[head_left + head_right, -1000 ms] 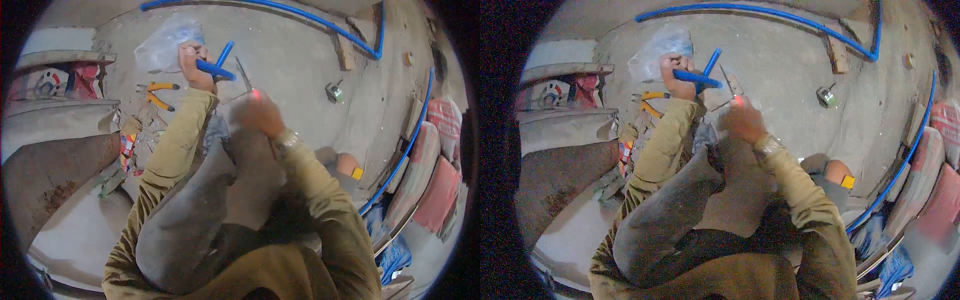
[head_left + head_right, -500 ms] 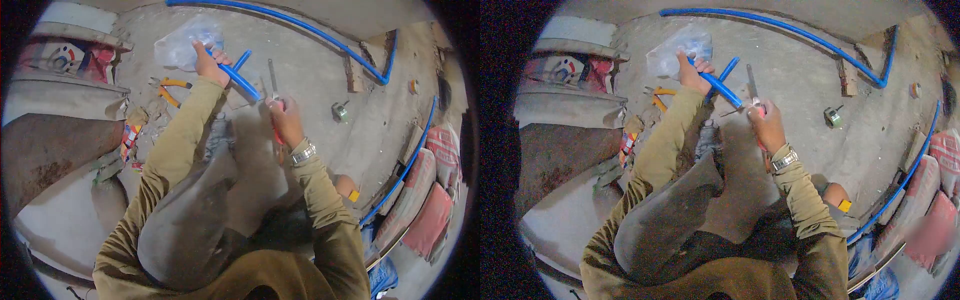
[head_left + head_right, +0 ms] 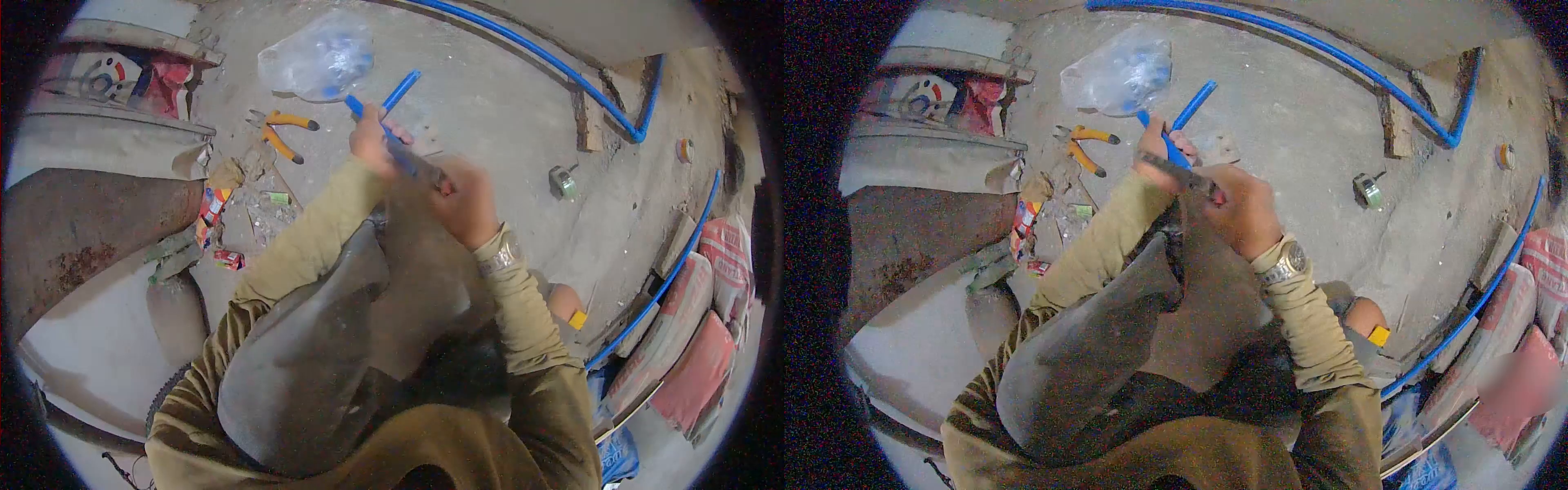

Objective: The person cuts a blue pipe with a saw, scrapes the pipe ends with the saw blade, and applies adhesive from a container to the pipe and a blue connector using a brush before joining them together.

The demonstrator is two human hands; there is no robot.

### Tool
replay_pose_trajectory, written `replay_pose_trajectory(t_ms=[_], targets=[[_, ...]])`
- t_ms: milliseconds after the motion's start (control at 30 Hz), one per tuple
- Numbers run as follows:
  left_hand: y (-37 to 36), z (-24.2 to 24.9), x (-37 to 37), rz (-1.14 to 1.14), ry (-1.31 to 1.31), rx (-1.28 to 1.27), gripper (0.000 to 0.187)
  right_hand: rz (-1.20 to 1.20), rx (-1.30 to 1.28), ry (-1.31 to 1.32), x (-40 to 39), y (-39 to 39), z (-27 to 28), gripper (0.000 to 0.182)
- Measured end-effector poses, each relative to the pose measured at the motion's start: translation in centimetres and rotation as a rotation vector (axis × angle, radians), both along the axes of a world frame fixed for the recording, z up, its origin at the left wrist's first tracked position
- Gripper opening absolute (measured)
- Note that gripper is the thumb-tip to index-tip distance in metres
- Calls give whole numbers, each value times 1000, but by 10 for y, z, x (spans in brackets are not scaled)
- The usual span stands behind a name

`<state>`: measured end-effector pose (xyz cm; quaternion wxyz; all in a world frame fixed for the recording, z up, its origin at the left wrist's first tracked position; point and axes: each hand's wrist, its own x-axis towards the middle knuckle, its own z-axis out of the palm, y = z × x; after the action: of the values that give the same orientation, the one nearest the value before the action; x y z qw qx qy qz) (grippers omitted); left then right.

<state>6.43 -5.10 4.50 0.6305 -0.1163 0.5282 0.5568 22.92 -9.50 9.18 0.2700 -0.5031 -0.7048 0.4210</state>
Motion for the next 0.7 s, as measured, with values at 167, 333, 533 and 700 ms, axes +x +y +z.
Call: replay_pose_trajectory(t_ms=[167, 333, 533, 700], targets=[[-2, 13, -1, 71, -115, 159, 31, -245, -47, 15, -13, -12, 6, 14], [3, 33, -4, 113, -84, 295, 31, -383, -234, 196, -23, -18, 10, 15], [-5, 24, -20, 97, -150, 486, 35, -358, -359, 375, -22, -26, -22, 18], [-3, 36, -11, 159, -154, 388, 33, -400, -613, 461, -23, -27, -12, 21]])
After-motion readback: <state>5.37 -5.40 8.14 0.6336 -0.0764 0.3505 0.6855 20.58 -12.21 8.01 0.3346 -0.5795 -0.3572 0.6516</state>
